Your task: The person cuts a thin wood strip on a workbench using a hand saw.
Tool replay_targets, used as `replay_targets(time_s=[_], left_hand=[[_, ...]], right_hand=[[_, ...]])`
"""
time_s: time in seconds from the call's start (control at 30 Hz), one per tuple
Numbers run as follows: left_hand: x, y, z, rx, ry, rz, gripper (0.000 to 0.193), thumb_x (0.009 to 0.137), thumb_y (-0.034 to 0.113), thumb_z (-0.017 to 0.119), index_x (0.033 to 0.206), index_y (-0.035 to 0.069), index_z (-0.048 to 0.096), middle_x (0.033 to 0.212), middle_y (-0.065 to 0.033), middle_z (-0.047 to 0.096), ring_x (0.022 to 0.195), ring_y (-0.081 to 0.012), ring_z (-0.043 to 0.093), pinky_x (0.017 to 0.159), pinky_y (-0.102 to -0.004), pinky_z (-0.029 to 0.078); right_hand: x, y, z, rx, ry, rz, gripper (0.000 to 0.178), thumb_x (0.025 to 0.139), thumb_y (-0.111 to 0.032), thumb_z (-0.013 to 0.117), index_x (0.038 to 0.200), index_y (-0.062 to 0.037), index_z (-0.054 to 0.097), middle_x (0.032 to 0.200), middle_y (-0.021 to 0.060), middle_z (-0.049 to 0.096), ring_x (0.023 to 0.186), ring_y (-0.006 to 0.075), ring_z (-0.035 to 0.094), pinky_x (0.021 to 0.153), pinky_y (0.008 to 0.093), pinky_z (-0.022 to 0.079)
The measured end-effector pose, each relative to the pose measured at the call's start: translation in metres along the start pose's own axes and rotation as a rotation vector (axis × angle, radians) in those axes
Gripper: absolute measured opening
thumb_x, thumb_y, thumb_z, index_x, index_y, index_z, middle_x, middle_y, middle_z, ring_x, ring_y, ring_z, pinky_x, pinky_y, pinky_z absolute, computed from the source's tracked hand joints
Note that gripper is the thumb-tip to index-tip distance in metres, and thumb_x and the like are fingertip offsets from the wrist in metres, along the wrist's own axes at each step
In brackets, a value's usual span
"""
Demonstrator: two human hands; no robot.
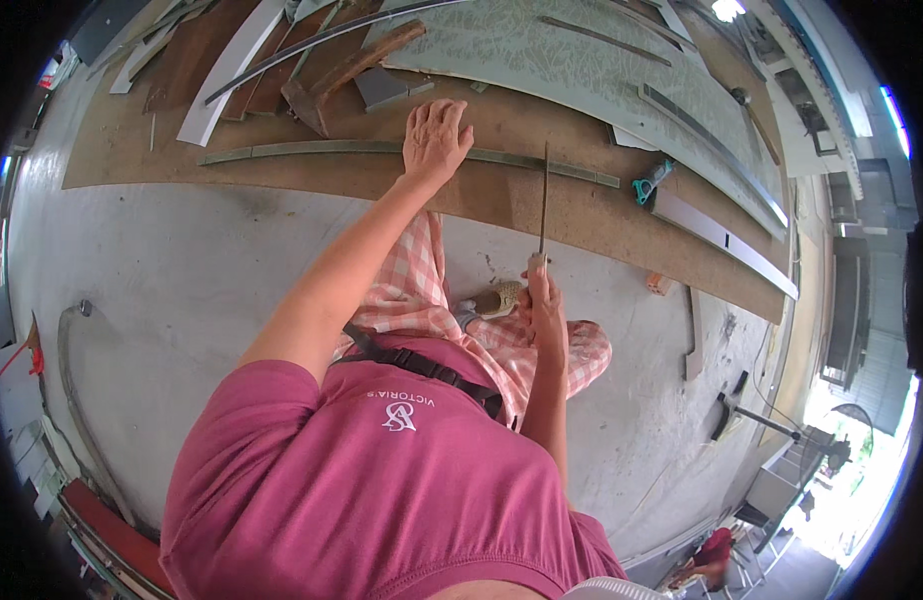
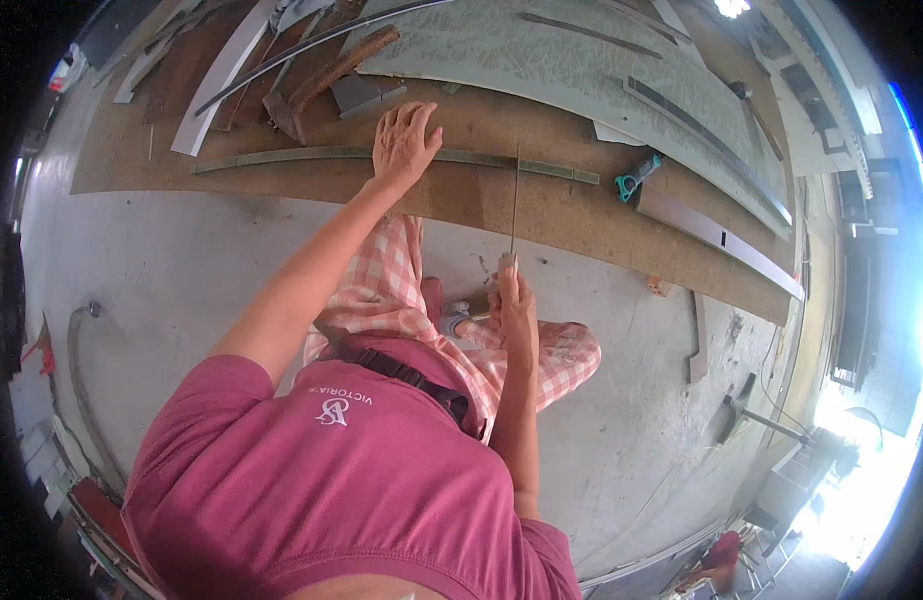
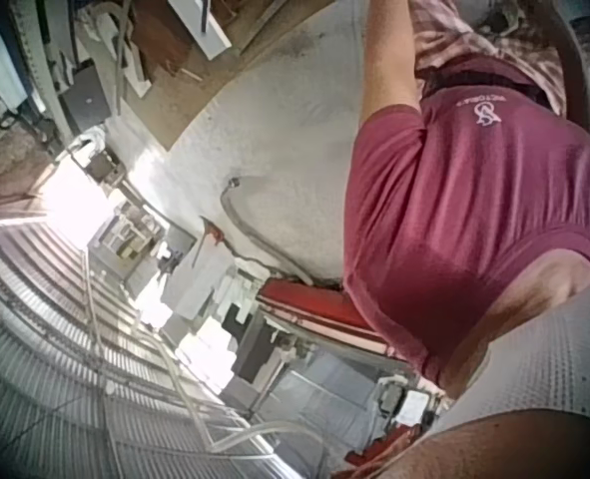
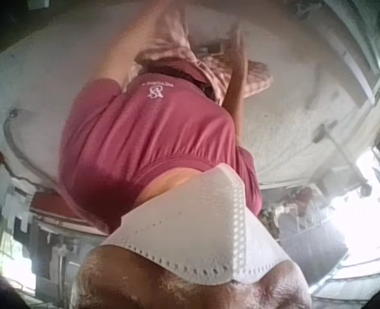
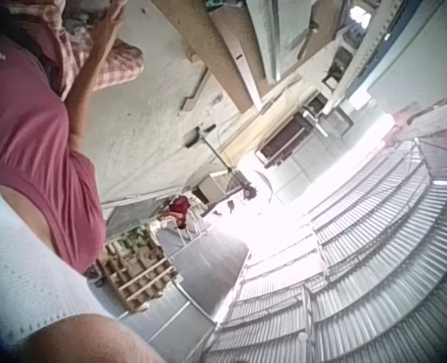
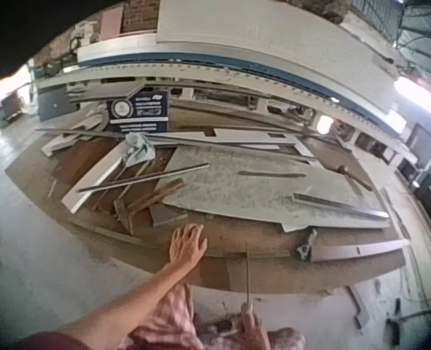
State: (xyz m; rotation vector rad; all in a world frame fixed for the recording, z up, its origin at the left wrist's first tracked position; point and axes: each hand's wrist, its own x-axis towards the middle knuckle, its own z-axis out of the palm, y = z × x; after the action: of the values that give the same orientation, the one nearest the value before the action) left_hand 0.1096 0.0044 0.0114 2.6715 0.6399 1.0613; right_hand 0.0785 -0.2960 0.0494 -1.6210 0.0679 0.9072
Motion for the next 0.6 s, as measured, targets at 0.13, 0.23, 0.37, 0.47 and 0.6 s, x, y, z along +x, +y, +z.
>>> replay_targets(time_s=[0.13, 0.23, 0.37, 0.47, 0.6], left_hand=[[0.001, 0.001, -0.001, -0.004, 0.005, 0.013, 0.04, 0.082, 0.024, 0.067, 0.119, 0.013, 0.056, 0.116, -0.0062, 0.057, 0.106, -0.0285, 0.054, 0.094, -0.042, 0.042], [0.003, 0.001, 0.0, -0.003, -0.013, 0.012, 0.04, 0.082, 0.024, 0.066, 0.119, 0.013, 0.056, 0.116, -0.0061, 0.057, 0.106, -0.0282, 0.054, 0.095, -0.0419, 0.042], [-0.001, 0.004, 0.0, -0.048, -0.027, -0.011, 0.04, 0.079, 0.021, 0.069, 0.116, 0.011, 0.056, 0.114, -0.0078, 0.057, 0.108, -0.029, 0.053, 0.099, -0.0435, 0.039], [-0.001, 0.002, 0.0, -0.028, -0.012, 0.007, 0.04, 0.079, 0.021, 0.068, 0.116, 0.011, 0.056, 0.114, -0.0077, 0.057, 0.108, -0.0289, 0.053, 0.099, -0.0434, 0.039], [0.001, 0.0, -0.001, 0.022, 0.001, 0.026, 0.039, 0.081, 0.023, 0.067, 0.117, 0.012, 0.056, 0.114, -0.0056, 0.057, 0.106, -0.0277, 0.054, 0.094, -0.0413, 0.042]], right_hand=[[-0.003, 0.014, -0.005, 0.017, 0.005, 0.018, 0.049, 0.096, -0.053, 0.048, 0.104, -0.0044, 0.054, 0.063, -0.0022, 0.042, 0.047, 0.0057, 0.036, 0.042, 0.0224, 0.028], [0.014, -0.003, 0.002, -0.044, 0.057, -0.037, 0.049, 0.096, -0.053, 0.048, 0.104, -0.0046, 0.054, 0.063, -0.0023, 0.041, 0.047, 0.0058, 0.035, 0.042, 0.0222, 0.027], [0.012, -0.006, 0.006, 0.02, 0.017, -0.034, 0.05, 0.096, -0.054, 0.048, 0.103, -0.005, 0.054, 0.063, -0.0025, 0.041, 0.047, 0.0058, 0.034, 0.041, 0.0224, 0.027], [-0.003, 0.01, 0.003, 0.033, 0.014, -0.01, 0.049, 0.096, -0.053, 0.048, 0.102, -0.005, 0.053, 0.063, -0.0026, 0.041, 0.047, 0.0058, 0.034, 0.042, 0.0224, 0.027], [0.0, 0.005, 0.006, -0.013, 0.033, -0.019, 0.05, 0.096, -0.053, 0.047, 0.103, -0.0038, 0.053, 0.063, -0.0025, 0.041, 0.047, 0.0062, 0.034, 0.042, 0.0225, 0.027]])
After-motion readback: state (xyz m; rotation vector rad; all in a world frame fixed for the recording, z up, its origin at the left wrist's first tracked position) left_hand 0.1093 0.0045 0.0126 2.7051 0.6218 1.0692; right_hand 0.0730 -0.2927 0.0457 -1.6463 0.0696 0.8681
